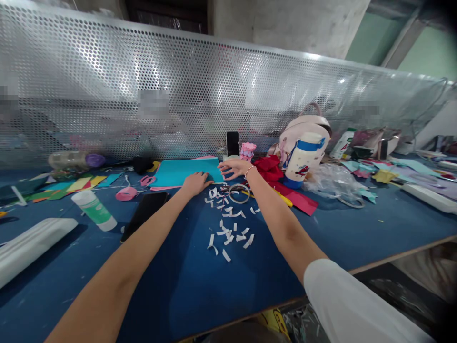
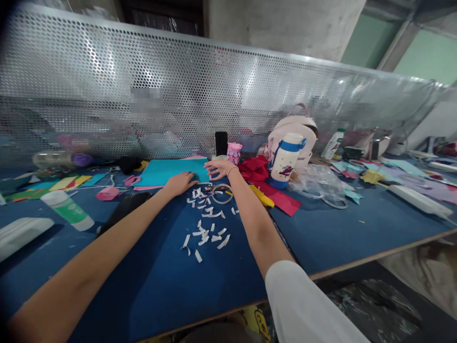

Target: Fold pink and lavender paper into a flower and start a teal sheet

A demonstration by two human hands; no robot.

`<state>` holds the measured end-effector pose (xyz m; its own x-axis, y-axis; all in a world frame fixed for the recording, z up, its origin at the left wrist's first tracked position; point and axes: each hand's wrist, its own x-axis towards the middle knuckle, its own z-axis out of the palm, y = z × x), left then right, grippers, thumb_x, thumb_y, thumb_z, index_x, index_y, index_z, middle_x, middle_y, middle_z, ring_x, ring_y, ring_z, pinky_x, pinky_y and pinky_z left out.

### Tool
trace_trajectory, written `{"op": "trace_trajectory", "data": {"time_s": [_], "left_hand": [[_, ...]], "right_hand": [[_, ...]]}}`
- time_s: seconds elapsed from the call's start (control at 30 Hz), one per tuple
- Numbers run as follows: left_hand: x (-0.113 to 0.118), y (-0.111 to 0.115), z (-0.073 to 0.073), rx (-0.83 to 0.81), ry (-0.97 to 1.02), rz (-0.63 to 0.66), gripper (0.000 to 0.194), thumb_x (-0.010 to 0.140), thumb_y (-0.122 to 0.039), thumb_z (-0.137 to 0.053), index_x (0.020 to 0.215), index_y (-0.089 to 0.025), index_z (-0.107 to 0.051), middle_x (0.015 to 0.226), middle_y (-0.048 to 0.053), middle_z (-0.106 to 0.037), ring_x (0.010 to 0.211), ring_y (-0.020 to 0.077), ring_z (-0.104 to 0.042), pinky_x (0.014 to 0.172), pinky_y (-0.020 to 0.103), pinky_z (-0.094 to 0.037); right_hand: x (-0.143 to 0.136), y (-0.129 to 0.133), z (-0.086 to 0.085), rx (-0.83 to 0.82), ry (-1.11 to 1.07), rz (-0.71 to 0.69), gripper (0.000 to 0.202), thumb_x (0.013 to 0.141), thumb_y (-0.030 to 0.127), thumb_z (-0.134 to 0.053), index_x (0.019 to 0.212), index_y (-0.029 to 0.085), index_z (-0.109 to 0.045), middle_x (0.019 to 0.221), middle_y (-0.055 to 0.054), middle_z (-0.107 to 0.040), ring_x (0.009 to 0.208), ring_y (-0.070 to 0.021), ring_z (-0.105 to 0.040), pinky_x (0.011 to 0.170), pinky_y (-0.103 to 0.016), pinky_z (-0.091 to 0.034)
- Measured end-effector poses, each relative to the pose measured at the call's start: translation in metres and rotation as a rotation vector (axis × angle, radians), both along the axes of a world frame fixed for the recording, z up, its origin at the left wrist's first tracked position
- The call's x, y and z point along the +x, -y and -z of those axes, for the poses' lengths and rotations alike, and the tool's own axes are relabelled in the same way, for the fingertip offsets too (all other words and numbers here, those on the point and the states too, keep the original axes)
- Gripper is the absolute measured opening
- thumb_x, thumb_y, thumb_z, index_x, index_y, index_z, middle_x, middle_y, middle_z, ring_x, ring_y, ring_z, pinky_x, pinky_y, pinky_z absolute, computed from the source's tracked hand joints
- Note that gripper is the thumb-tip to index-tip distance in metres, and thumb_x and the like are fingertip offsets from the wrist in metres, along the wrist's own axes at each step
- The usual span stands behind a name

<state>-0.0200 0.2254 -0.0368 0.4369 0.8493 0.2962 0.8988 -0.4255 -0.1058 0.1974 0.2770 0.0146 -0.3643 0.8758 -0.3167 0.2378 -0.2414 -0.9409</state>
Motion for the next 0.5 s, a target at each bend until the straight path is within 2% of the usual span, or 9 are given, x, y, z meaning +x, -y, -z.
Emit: {"op": "trace_trajectory", "data": {"time_s": [0.17,0.33,0.5], "left_hand": [[-0.0009,0.0001,0.0004,-0.002,0.004,0.003,0.037,0.097,-0.037,-0.061,0.128,-0.016,-0.059,0.128,0.011,-0.062,0.11,0.0258,-0.064,0.092,0.048,-0.055],[-0.0013,-0.0009,0.0008,0.003,0.003,0.01,0.036,0.097,-0.036,-0.061,0.127,-0.016,-0.059,0.127,0.011,-0.062,0.109,0.0254,-0.064,0.091,0.047,-0.056],[-0.0016,-0.0013,0.0014,0.002,0.013,0.005,0.036,0.097,-0.036,-0.061,0.127,-0.016,-0.059,0.126,0.011,-0.063,0.108,0.0251,-0.065,0.09,0.047,-0.056]], "right_hand": [[0.0001,-0.0046,0.0029,0.043,-0.013,0.026,0.018,0.084,0.036,-0.073,0.09,0.02,-0.066,0.107,-0.008,-0.062,0.097,-0.0188,-0.06,0.094,-0.048,-0.056],[-0.003,-0.0021,0.0034,0.025,-0.042,-0.007,0.018,0.086,0.036,-0.071,0.091,0.019,-0.066,0.107,-0.008,-0.063,0.095,-0.0184,-0.062,0.092,-0.048,-0.057],[-0.0063,-0.0001,0.0031,0.015,-0.039,-0.014,0.015,0.091,0.033,-0.066,0.093,0.019,-0.067,0.106,-0.007,-0.065,0.092,-0.0168,-0.063,0.09,-0.042,-0.057]]}}
